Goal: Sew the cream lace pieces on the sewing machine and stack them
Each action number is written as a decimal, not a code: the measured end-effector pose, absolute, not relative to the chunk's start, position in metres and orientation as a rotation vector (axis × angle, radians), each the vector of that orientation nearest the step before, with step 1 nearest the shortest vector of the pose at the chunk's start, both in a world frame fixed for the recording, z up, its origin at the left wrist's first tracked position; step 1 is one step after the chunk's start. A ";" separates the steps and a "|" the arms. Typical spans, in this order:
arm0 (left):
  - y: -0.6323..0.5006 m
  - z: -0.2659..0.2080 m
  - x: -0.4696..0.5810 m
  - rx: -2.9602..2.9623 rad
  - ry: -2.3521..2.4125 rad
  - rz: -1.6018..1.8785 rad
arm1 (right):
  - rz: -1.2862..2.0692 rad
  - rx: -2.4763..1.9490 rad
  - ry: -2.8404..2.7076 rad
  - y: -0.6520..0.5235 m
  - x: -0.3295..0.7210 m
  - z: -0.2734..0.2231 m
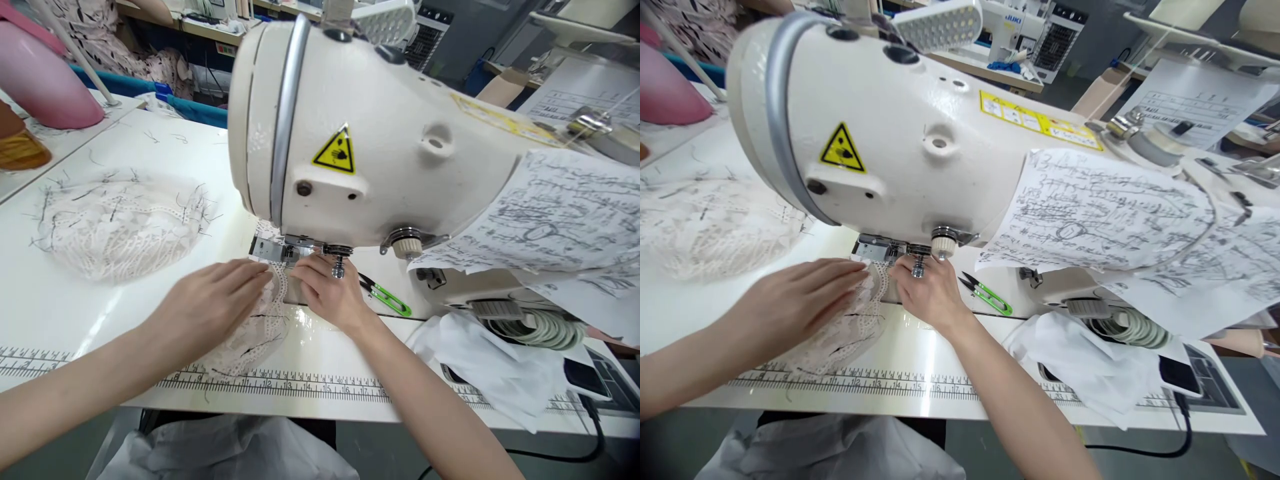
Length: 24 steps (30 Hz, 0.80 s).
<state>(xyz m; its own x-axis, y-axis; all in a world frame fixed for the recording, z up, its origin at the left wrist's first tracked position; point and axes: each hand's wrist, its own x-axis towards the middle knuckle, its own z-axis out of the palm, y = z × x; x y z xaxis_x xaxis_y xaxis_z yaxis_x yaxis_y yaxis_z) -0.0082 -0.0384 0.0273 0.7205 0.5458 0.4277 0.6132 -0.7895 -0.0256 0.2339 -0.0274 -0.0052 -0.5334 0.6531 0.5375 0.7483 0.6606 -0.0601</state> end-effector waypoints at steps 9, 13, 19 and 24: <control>-0.020 0.005 0.010 -2.727 -0.770 -0.441 | -0.123 -1.462 -2.449 -0.032 0.231 -0.001; -0.012 0.003 0.008 -2.763 -0.810 -0.451 | -0.055 -1.668 -2.382 -0.035 0.231 -0.009; -0.011 -0.001 0.011 -2.815 -0.876 -0.541 | -0.234 -1.479 -2.369 -0.031 0.236 -0.029; -0.013 -0.002 0.013 -2.803 -0.874 -0.618 | -0.376 -1.412 -2.311 -0.033 0.235 -0.031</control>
<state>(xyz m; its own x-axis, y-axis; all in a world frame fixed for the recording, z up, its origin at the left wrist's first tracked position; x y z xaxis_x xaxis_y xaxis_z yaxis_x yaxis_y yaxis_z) 0.0135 -0.0129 -0.0019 0.7468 0.5123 0.4241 0.5704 -0.8212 -0.0124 0.2353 -0.0331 -0.0307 -0.4066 0.7826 0.4714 0.8917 0.4523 0.0180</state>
